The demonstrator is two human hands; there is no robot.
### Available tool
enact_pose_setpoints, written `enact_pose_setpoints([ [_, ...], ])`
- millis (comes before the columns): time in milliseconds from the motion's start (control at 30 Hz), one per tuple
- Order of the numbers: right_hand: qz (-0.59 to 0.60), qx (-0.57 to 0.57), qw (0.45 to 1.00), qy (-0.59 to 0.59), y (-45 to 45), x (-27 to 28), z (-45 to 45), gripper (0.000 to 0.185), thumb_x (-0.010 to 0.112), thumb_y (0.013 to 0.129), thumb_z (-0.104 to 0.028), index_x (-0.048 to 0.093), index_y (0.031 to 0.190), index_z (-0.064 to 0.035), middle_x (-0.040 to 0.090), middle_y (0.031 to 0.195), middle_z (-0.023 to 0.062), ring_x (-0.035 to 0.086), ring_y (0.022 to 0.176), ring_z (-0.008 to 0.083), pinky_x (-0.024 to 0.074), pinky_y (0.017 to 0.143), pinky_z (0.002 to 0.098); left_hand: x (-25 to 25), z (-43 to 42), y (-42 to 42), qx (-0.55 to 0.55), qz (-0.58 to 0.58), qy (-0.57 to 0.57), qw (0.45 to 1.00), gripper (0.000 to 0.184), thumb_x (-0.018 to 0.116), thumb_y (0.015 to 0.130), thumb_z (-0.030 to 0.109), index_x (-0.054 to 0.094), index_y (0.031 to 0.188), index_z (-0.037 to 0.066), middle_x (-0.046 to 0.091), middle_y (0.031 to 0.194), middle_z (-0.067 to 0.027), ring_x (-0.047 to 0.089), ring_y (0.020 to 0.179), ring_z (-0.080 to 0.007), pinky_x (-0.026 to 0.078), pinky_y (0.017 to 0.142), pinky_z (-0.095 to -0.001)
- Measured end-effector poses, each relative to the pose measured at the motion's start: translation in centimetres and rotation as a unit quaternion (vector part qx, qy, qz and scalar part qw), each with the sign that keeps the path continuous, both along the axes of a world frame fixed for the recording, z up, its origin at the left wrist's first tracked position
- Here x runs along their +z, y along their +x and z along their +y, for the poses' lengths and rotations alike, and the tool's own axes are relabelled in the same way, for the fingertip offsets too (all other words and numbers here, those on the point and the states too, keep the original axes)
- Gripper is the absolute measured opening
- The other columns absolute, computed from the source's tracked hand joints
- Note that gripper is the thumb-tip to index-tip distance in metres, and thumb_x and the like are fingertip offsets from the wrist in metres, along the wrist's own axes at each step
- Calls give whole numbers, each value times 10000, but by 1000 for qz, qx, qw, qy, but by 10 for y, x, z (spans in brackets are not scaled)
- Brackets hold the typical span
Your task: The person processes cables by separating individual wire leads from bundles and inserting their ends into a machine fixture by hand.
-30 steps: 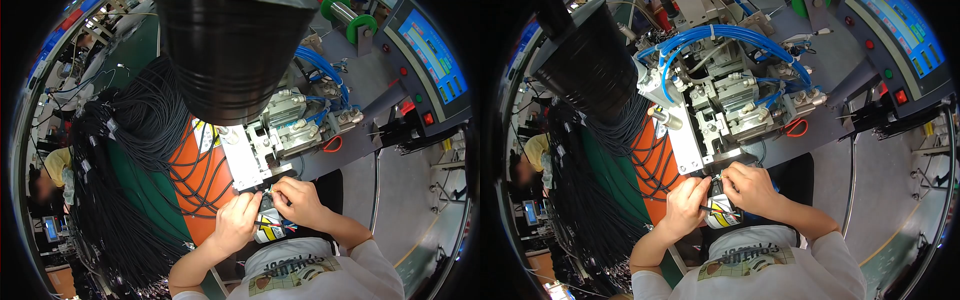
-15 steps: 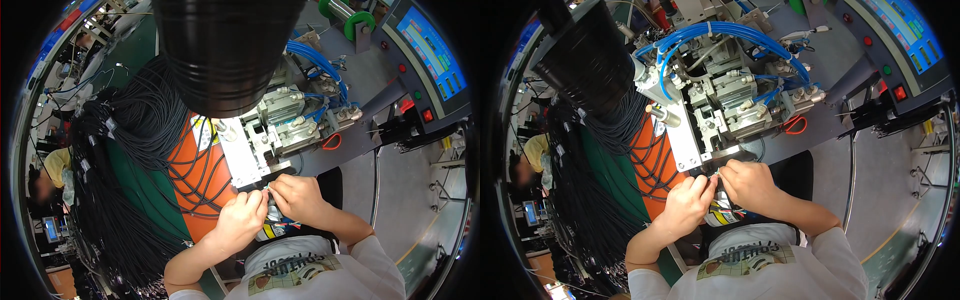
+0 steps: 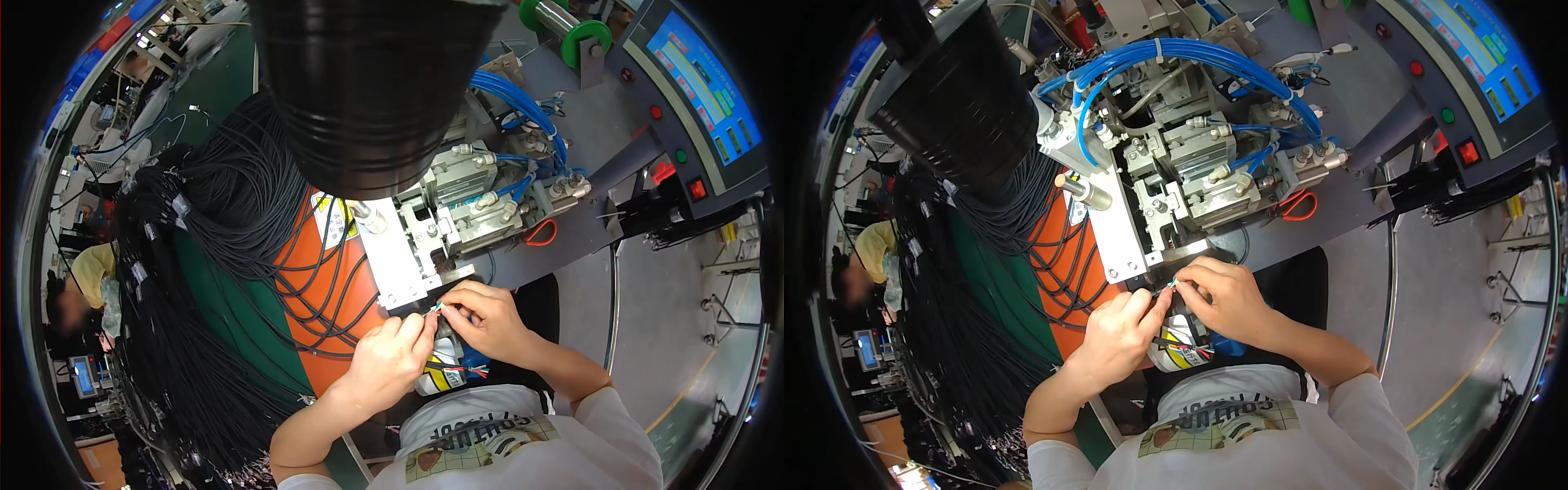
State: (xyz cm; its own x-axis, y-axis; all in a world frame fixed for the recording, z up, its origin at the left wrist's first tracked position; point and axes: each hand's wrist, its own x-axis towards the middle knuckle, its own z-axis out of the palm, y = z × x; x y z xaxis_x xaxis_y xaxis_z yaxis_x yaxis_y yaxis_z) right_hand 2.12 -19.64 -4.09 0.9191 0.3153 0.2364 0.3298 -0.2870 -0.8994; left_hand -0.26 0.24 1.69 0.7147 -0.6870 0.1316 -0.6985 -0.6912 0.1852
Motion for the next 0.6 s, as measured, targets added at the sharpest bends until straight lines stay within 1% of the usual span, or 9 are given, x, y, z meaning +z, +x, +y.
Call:
enact_pose_setpoints([
  [100,-14,-1,1000,-4,-1,-1,0,96,700,828,-7,675,917,19,667,840,70,587,595,95,420,472,230,1,0,1,-2,4,-1,1000,474,628,754,115,610,1199,-46,502,873,-66,545,731,-185,485,577,-296],
  [300,0,-5,1000,0,-1,-1,2,83,702,814,0,664,886,14,655,814,70,592,586,104,423,466,231,2,0,1,-2,8,-4,1000,476,630,749,114,612,1197,-46,501,872,-67,545,728,-184,487,579,-295],
  [400,-16,0,1000,-24,0,-2,1,66,697,815,-3,656,865,13,644,783,67,608,591,109,436,474,236,5,-1,2,-6,8,7,1000,474,626,749,118,612,1193,-49,507,881,-65,546,743,-182,487,587,-286],
  [500,-98,5,991,-95,3,0,0,60,693,817,-9,650,854,12,636,756,65,624,598,113,449,487,241,6,-3,2,-12,0,36,999,466,620,751,122,614,1184,-52,515,895,-63,547,762,-179,485,596,-276],
  [600,-72,19,993,-96,3,-1,-2,76,694,820,-14,664,885,12,651,802,81,642,627,119,452,499,244,10,-7,1,-14,-6,67,998,458,614,755,128,616,1174,-56,521,907,-63,547,773,-178,484,600,-268],
])
